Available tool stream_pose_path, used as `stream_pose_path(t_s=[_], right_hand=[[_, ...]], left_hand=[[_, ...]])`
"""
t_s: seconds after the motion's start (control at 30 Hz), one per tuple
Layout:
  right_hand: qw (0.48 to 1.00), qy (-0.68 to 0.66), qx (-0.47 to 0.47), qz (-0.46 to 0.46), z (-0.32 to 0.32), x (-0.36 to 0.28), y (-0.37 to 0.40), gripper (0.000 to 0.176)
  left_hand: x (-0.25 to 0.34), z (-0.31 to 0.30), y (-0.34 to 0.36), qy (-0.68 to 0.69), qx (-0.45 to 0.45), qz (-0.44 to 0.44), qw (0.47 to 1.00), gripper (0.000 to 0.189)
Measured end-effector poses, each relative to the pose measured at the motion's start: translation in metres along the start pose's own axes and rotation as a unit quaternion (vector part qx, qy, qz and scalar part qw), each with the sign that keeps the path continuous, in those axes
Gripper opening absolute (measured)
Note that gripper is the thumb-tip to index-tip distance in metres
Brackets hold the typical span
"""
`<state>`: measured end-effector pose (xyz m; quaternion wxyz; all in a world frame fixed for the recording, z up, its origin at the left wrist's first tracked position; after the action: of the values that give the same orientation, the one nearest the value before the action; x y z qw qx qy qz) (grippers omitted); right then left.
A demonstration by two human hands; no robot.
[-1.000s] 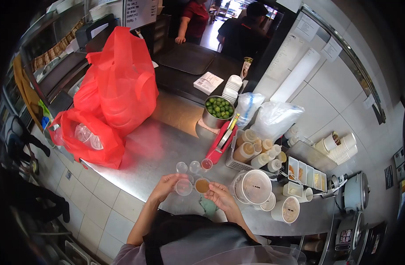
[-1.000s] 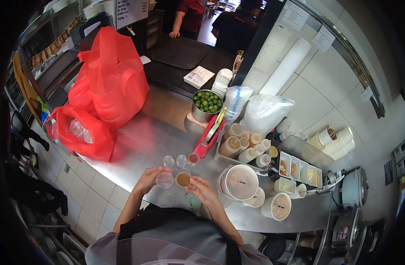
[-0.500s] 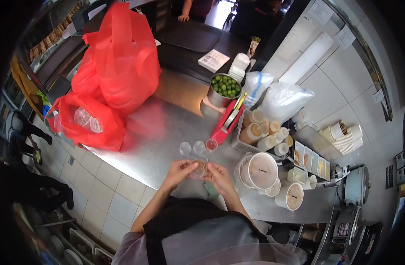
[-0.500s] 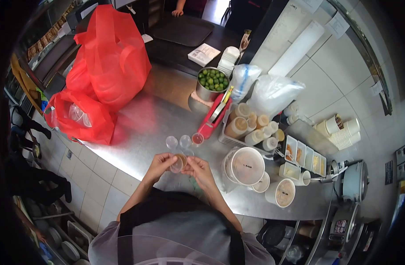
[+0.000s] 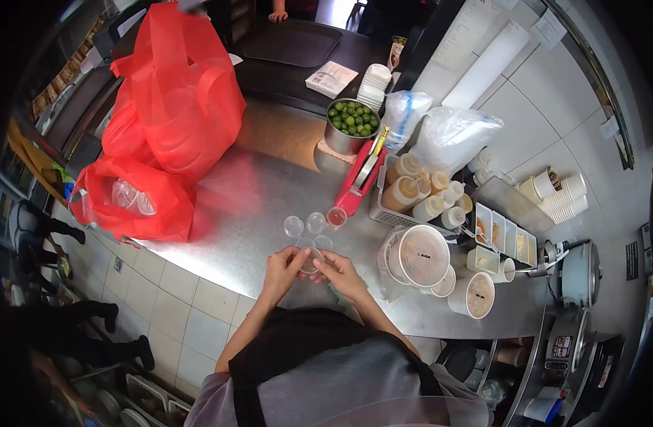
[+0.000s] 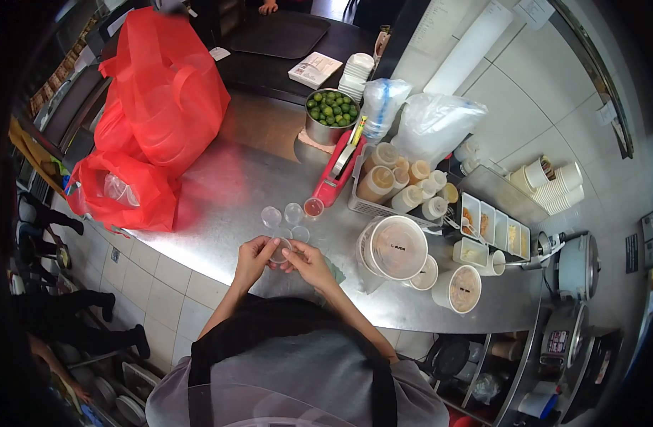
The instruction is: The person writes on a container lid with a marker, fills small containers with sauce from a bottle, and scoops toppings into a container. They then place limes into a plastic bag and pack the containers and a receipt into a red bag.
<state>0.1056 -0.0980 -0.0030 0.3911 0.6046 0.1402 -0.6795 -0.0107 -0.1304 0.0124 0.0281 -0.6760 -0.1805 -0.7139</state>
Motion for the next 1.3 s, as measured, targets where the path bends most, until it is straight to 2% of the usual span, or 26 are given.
stream_pose_path(t_s=[0.17, 0.27, 0.37, 0.47, 0.57, 0.6, 0.7, 0.8, 0.87, 0.9, 0.93, 1.0, 1.03, 1.07, 1.17, 1.27, 1.3], right_hand=[[1.0, 0.008, 0.009, 0.01, -0.001, 0.015, -0.002, 0.032], [1.0, 0.022, 0.015, -0.008, -0.001, 0.024, -0.003, 0.029], [0.996, 0.064, 0.063, -0.024, -0.001, 0.028, -0.006, 0.031], [0.994, 0.102, 0.019, -0.028, 0.009, 0.008, -0.004, 0.031], [0.995, 0.046, -0.014, -0.086, 0.011, 0.02, -0.014, 0.03], [0.993, 0.081, -0.021, -0.079, 0.012, 0.021, -0.016, 0.029], [0.994, 0.081, 0.019, -0.069, 0.018, 0.019, -0.013, 0.03], [0.977, 0.21, -0.013, -0.02, 0.025, 0.011, -0.013, 0.042], [0.962, 0.252, 0.033, -0.104, 0.025, 0.011, -0.015, 0.052], [0.949, 0.273, 0.057, -0.145, 0.024, 0.01, -0.015, 0.057], [0.955, 0.256, 0.047, -0.142, 0.023, 0.013, -0.016, 0.06], [0.965, 0.223, 0.026, -0.136, 0.021, 0.017, -0.015, 0.066], [0.966, 0.224, 0.018, -0.129, 0.019, 0.017, -0.014, 0.064], [0.967, 0.224, 0.011, -0.121, 0.016, 0.014, -0.011, 0.062], [0.97, 0.215, 0.001, -0.114, 0.011, 0.007, -0.002, 0.055], [0.966, 0.217, 0.015, -0.139, 0.005, -0.005, 0.01, 0.048], [0.964, 0.217, 0.025, -0.149, 0.003, -0.01, 0.015, 0.046]], left_hand=[[0.0, 0.001, 0.004, -0.102, -0.009, 0.01, 0.995, 0.028], [-0.011, 0.001, 0.002, -0.1, 0.005, 0.038, 0.994, 0.027], [-0.033, -0.002, -0.005, -0.102, 0.002, 0.051, 0.994, 0.026], [-0.015, -0.005, 0.001, -0.135, 0.026, 0.067, 0.988, 0.026], [-0.012, -0.007, 0.005, -0.149, 0.035, 0.063, 0.986, 0.026], [-0.012, -0.007, 0.007, -0.136, 0.035, 0.052, 0.989, 0.025], [-0.023, -0.015, 0.003, -0.122, 0.029, 0.055, 0.991, 0.025], [-0.02, -0.02, 0.001, -0.131, 0.033, 0.058, 0.989, 0.026], [-0.02, -0.028, -0.003, -0.168, 0.045, 0.038, 0.984, 0.027], [-0.02, -0.038, -0.008, -0.197, 0.057, 0.023, 0.978, 0.027], [-0.02, -0.049, -0.012, -0.226, 0.071, 0.008, 0.972, 0.027], [-0.016, -0.07, -0.023, -0.297, 0.136, 0.132, 0.936, 0.025], [-0.022, -0.081, -0.028, -0.33, 0.168, 0.193, 0.909, 0.024], [-0.046, -0.088, -0.042, -0.372, 0.134, 0.189, 0.899, 0.024], [-0.003, -0.075, -0.035, -0.484, 0.174, 0.158, 0.843, 0.034], [0.027, -0.049, -0.043, -0.561, 0.159, 0.212, 0.784, 0.051], [0.03, -0.032, -0.05, -0.559, 0.11, 0.237, 0.787, 0.054]])
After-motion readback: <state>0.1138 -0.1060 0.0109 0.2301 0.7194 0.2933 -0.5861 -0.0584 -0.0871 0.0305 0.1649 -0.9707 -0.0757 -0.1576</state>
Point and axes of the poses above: each hand's wrist, its own y-axis away from the middle knuckle, its own z-axis out of the palm, x = y × z, the point moved 10 cm from there along -y, towards the middle knuckle, and after that the axes turned 2 degrees about -x, right-handed, at the moved point
